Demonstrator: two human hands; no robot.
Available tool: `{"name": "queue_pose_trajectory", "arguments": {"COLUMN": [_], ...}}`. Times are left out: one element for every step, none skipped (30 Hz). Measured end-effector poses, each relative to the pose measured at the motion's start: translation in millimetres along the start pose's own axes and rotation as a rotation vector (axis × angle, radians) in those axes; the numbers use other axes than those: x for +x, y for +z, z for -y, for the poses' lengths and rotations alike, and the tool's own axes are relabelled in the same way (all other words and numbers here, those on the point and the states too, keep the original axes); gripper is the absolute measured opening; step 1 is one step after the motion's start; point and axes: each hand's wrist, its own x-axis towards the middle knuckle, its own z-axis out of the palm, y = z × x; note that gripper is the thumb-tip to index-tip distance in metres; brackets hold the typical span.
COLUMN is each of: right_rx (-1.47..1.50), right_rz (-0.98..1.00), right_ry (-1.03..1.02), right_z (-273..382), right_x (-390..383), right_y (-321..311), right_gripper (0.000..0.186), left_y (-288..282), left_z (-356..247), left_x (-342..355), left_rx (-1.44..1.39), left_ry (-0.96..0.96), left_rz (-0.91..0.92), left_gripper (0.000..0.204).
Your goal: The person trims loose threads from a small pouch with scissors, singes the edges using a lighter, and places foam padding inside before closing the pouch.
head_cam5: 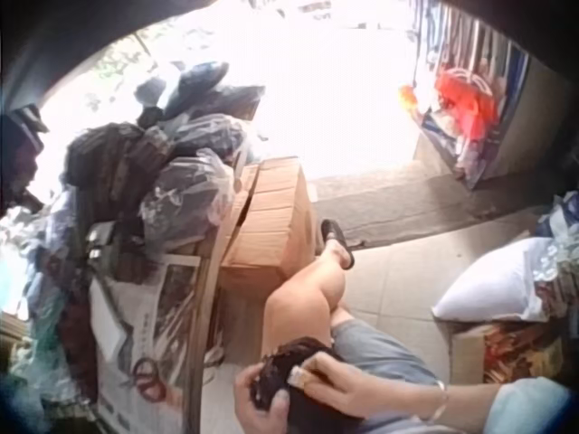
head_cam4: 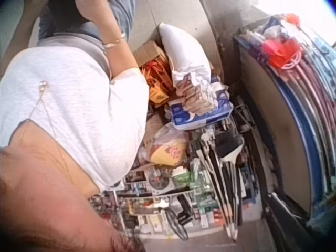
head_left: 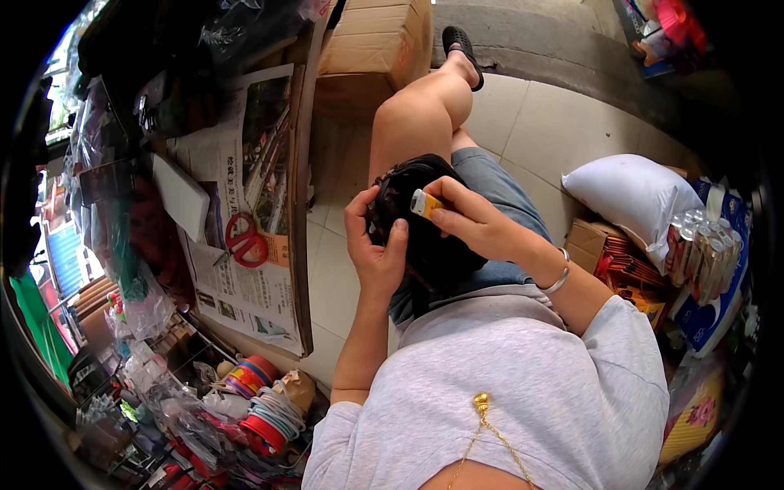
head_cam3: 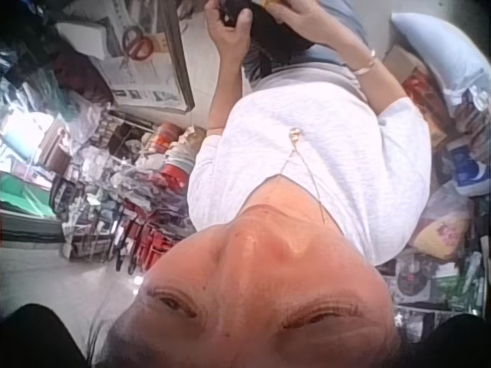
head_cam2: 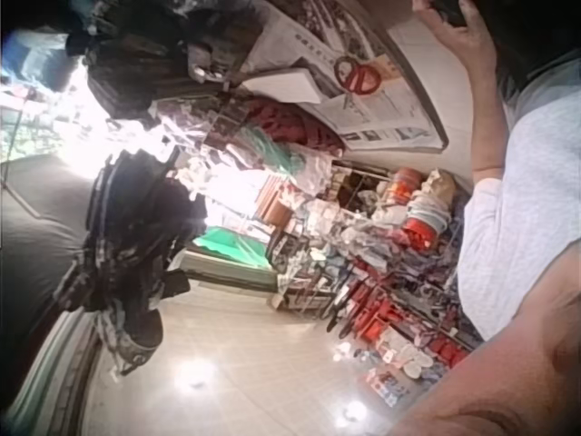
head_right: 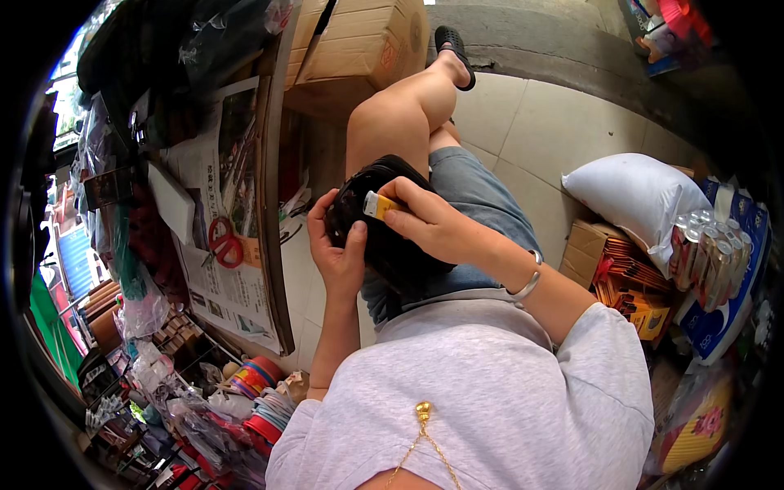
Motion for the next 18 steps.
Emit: {"name": "queue_pose_trajectory", "arguments": {"right_rx": [-0.001,-0.081,-0.160,-0.161,-0.211,-0.261,-0.261,-0.235,-0.209,-0.208,-0.216,-0.224,-0.225,-0.223,-0.221,-0.221,-0.205,-0.189], "right_rz": [-0.001,-0.078,-0.156,-0.157,-0.199,-0.242,-0.245,-0.222,-0.199,-0.201,-0.199,-0.197,-0.199,-0.227,-0.254,-0.254,-0.249,-0.243], "right_ry": [0.000,-0.029,-0.058,-0.058,-0.034,-0.010,-0.009,0.035,0.079,0.080,0.069,0.059,0.059,0.056,0.052,0.052,0.074,0.097], "right_z": [-2.4,-4.4,-5.0,-3.8,-1.4,1.0,3.6,6.1,7.4,7.5,7.9,8.1,7.6,6.8,6.4,7.6,9.6,10.9], "right_x": [-0.5,-1.1,-1.2,-0.6,0.5,1.4,2.6,4.4,5.9,7.2,8.9,9.9,10.2,10.2,9.9,9.1,7.3,5.8], "right_y": [1.7,4.6,6.8,8.2,10.0,11.5,12.2,12.0,11.4,10.5,9.1,8.6,9.4,10.8,12.0,12.6,13.3,13.9], "right_gripper": [0.019,0.018,0.017,0.017,0.019,0.022,0.022,0.024,0.027,0.027,0.031,0.035,0.035,0.037,0.039,0.039,0.041,0.042], "left_y": [0.2,0.4,0.6,0.5,-0.4,-1.1,-1.6,-2.2,-2.6,-2.3,-1.1,0.2,1.3,2.5,3.6,4.7,6.0,6.6], "left_z": [-0.4,-0.6,-0.7,0.6,3.2,4.9,5.4,5.8,5.8,4.7,2.4,0.5,-0.8,-2.2,-3.0,-3.1,-3.1,-3.1], "left_x": [-0.2,-0.4,-0.6,-1.0,-1.2,-1.3,-1.7,-2.7,-3.9,-5.7,-7.6,-9.7,-12.3,-15.1,-17.5,-19.4,-21.7,-23.7], "left_rx": [-0.001,0.005,0.011,0.011,0.040,0.069,0.069,0.060,0.052,0.052,0.084,0.116,0.115,0.119,0.123,0.123,0.137,0.150], "left_ry": [0.000,-0.003,-0.007,-0.006,0.032,0.071,0.071,0.074,0.078,0.077,0.098,0.119,0.120,0.130,0.140,0.140,0.187,0.233], "left_rz": [0.001,0.001,0.002,0.003,0.004,0.007,0.009,0.008,0.006,0.009,-0.003,-0.016,-0.015,-0.019,-0.025,-0.024,-0.037,-0.050], "left_gripper": [0.049,0.049,0.049,0.049,0.050,0.051,0.051,0.052,0.052,0.052,0.052,0.052,0.052,0.053,0.054,0.054,0.055,0.057]}}
